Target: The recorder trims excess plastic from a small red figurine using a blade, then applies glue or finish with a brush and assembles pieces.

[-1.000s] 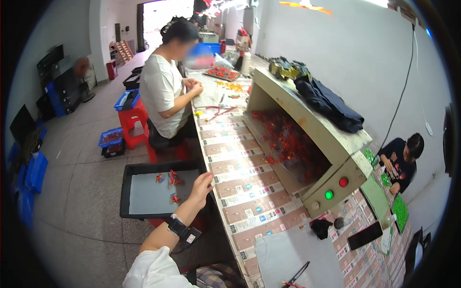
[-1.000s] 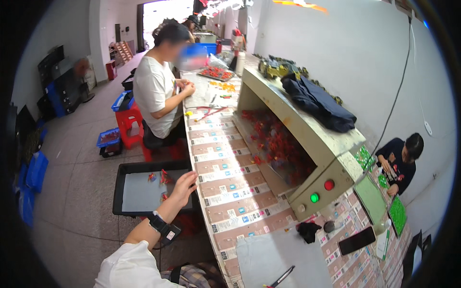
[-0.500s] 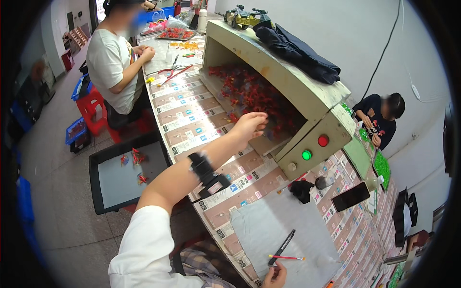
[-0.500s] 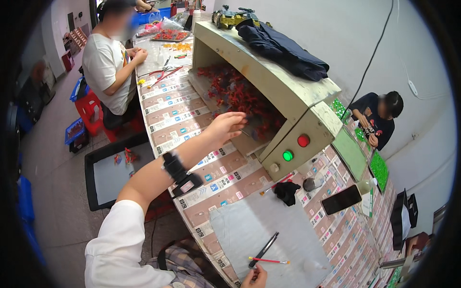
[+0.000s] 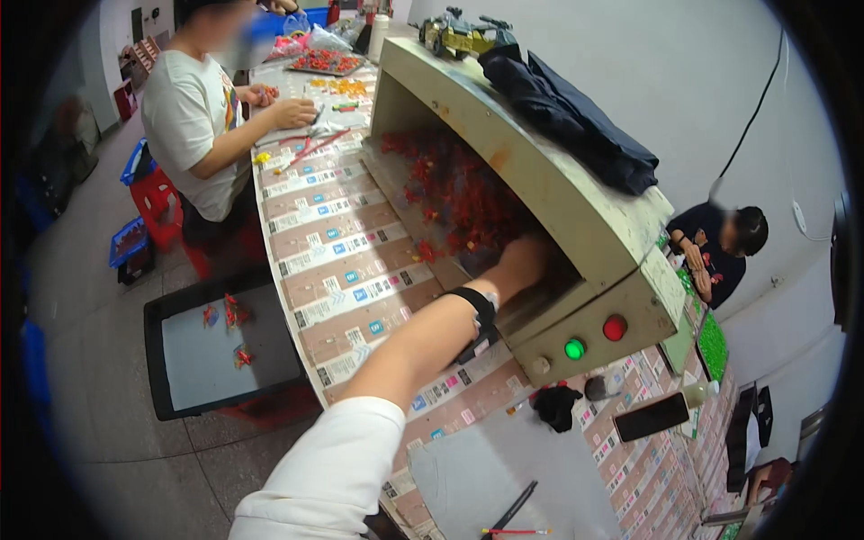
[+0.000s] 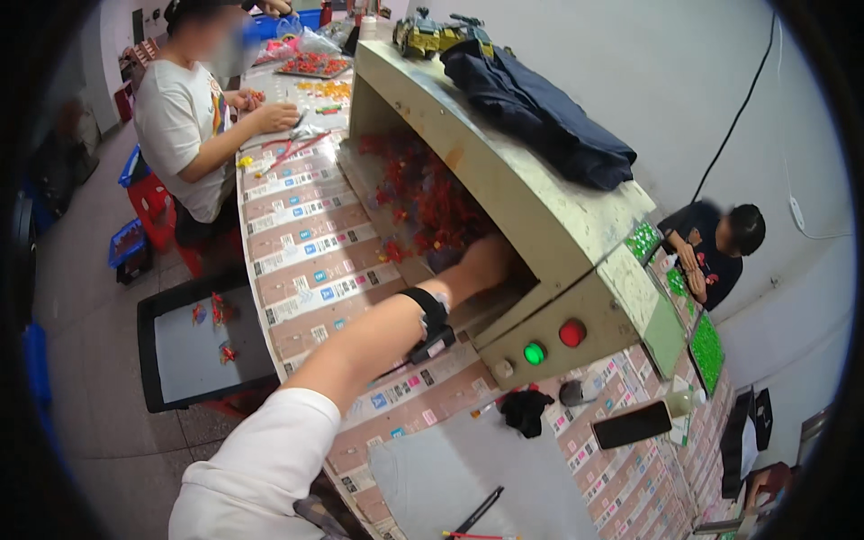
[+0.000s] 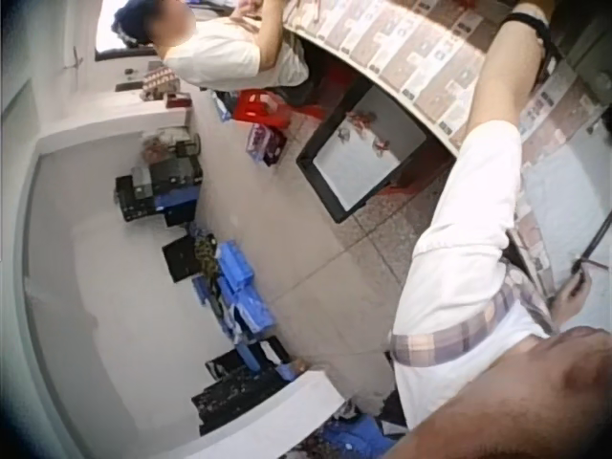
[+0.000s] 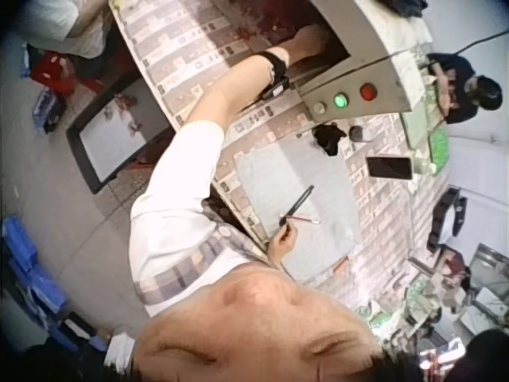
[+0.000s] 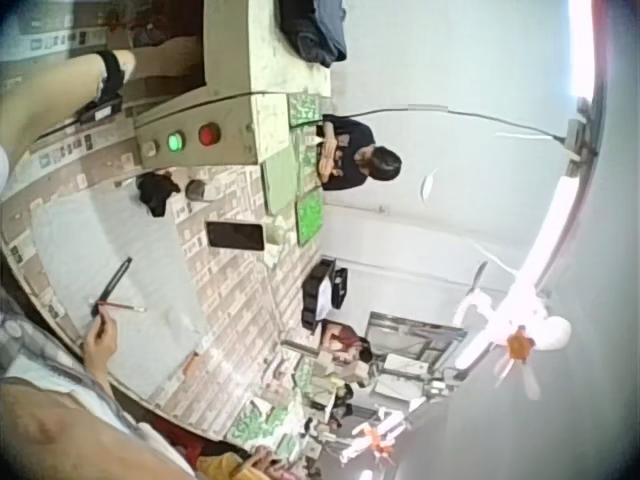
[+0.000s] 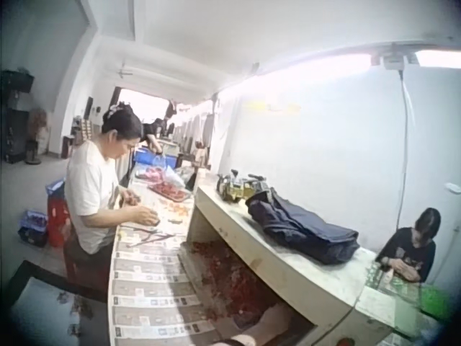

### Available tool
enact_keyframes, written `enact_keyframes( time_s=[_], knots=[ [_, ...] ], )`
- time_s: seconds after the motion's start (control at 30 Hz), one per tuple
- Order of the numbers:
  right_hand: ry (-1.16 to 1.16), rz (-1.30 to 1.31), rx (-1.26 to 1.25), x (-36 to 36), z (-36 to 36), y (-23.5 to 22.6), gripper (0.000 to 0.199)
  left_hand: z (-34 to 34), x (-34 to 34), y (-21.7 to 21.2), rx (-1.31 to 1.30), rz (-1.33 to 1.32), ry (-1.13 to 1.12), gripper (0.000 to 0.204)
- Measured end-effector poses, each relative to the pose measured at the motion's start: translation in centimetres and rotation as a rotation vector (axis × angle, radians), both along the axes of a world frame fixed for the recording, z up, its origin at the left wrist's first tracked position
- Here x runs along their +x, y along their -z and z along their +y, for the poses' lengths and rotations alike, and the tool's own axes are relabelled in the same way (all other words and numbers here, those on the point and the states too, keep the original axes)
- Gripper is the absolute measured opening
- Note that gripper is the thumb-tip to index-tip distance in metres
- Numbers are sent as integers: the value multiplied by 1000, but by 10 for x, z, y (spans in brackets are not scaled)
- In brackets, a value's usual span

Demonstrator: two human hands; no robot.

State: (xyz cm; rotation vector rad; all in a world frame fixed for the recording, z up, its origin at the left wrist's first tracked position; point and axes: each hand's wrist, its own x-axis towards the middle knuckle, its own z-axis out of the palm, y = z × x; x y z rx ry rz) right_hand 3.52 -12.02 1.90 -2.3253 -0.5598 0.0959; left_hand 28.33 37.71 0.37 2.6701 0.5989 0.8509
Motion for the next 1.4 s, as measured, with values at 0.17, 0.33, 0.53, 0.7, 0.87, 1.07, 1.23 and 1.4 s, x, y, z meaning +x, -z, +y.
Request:
enact_keyframes(
  time_s=[0.17,0.33,0.53,0.7,0.87,1.07,1.23,1.4],
  knots=[
    [1,-35,39,1,1,7,16,8,35,31,-104,-197,58,34],
    [-11,-10,33,2,-1,10,15,-5,14,13,-50,-184,70,26],
    [74,49,89,1,0,10,14,-9,12,13,-9,-47,62,26],
    [35,69,103,4,-1,13,14,-4,19,19,-159,-179,-41,28],
    [20,91,118,5,-6,16,13,-2,22,8,-417,-612,-48,28],
    [-21,45,108,5,-10,6,14,-37,-75,-71,-1000,-691,-46,31],
    [-32,126,203,5,-13,12,15,-53,-169,-71,-1364,-724,106,35],
    [-15,124,213,6,-17,17,16,-129,-254,-56,-1522,-707,287,26]
  ],
)
